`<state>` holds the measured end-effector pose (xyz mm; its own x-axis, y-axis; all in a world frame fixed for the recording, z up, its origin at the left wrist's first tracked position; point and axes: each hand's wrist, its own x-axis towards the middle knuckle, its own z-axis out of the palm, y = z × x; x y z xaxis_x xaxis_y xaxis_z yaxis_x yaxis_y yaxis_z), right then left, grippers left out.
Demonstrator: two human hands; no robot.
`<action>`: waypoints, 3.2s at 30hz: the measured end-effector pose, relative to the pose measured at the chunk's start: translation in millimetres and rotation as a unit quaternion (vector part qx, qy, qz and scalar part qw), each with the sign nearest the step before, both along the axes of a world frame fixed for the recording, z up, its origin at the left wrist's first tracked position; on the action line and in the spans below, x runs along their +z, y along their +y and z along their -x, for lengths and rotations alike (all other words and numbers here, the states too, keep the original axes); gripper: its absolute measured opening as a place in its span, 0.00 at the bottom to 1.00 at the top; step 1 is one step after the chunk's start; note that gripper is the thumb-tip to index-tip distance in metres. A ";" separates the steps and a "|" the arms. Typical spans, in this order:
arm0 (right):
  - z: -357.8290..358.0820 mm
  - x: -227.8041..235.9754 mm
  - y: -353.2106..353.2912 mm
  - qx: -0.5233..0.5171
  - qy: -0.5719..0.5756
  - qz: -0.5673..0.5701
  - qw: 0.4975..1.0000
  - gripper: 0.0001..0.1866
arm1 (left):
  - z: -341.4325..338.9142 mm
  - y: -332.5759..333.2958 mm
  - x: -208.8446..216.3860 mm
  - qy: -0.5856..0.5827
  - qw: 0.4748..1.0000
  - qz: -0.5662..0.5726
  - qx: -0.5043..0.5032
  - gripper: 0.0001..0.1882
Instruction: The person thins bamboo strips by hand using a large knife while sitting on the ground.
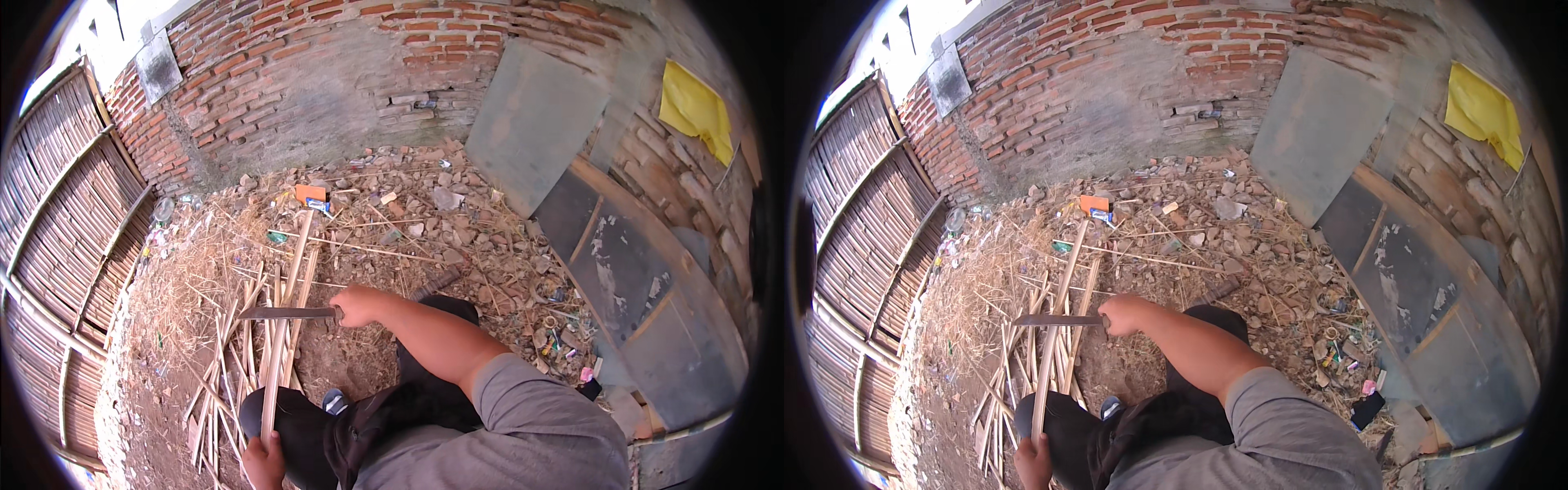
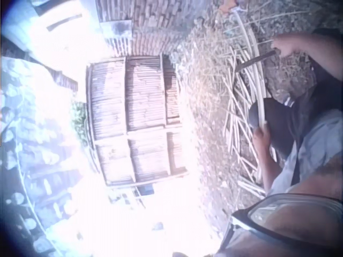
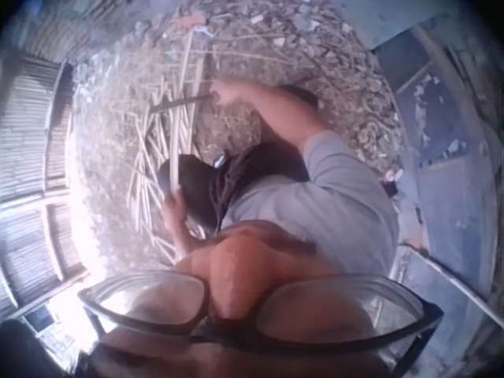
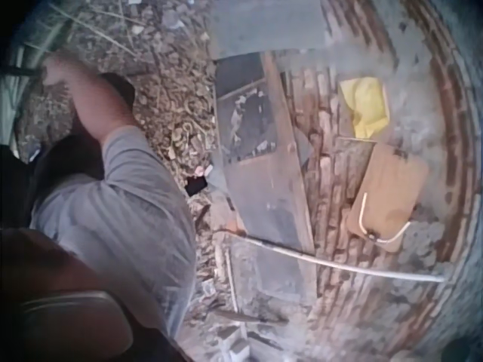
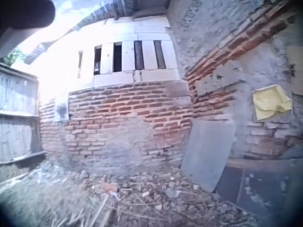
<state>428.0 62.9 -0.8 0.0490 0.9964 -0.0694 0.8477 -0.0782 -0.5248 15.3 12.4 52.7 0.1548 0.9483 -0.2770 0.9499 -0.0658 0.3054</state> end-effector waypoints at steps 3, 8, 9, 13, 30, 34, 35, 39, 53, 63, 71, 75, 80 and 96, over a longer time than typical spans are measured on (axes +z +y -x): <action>16.8 -0.5 -2.1 0.073 -0.024 0.035 0.996 0.19 | 5.9 6.4 -12.8 0.016 1.000 0.011 0.003 0.41; 31.1 21.8 -9.6 0.138 -0.042 0.049 0.988 0.17 | 11.6 6.4 -21.0 0.025 0.999 -0.022 0.003 0.41; 26.8 17.0 -6.5 0.122 -0.026 0.034 0.992 0.16 | 11.2 5.6 -20.7 0.028 0.999 -0.030 0.004 0.41; 0.2 -2.7 2.9 0.024 0.014 -0.030 0.999 0.14 | 7.2 1.5 -22.0 0.017 0.999 -0.047 0.016 0.41; 23.4 12.3 -3.6 0.124 -0.024 0.022 0.992 0.16 | 7.2 -1.2 -17.4 0.026 0.998 -0.056 0.005 0.38; -2.5 -9.7 4.4 0.025 -0.009 -0.029 0.999 0.15 | 8.4 1.4 -25.4 0.012 0.998 -0.060 -0.002 0.37; -6.1 -6.0 4.4 0.013 -0.012 -0.011 1.000 0.16 | 7.7 0.5 -23.0 0.014 0.998 -0.058 -0.003 0.37; -2.3 -26.0 10.0 0.013 -0.011 -0.024 1.000 0.17 | 0.2 -2.1 -14.2 0.018 0.998 -0.059 -0.004 0.38; 3.7 2.8 -1.9 0.057 -0.017 0.000 0.998 0.19 | 4.0 -2.8 -12.9 0.012 0.998 -0.057 -0.014 0.39; -0.4 -13.2 4.9 0.017 -0.026 -0.026 0.999 0.20 | 7.5 0.9 -21.4 0.006 0.998 -0.061 -0.002 0.40; 0.1 10.7 -4.4 0.072 -0.033 0.034 0.996 0.17 | 8.1 1.1 -21.6 0.002 0.998 -0.066 0.001 0.41; -7.7 1.3 -1.3 -0.009 -0.016 0.007 1.000 0.17 | 6.0 -0.2 -20.2 -0.012 0.998 -0.058 0.001 0.41; 5.8 -6.8 1.9 0.016 -0.012 -0.004 1.000 0.17 | 8.7 1.9 -25.3 -0.007 0.998 -0.068 0.003 0.41; -5.3 1.6 -1.1 -0.017 -0.024 0.011 1.000 0.18 | 6.0 0.4 -24.4 -0.004 0.997 -0.076 -0.009 0.38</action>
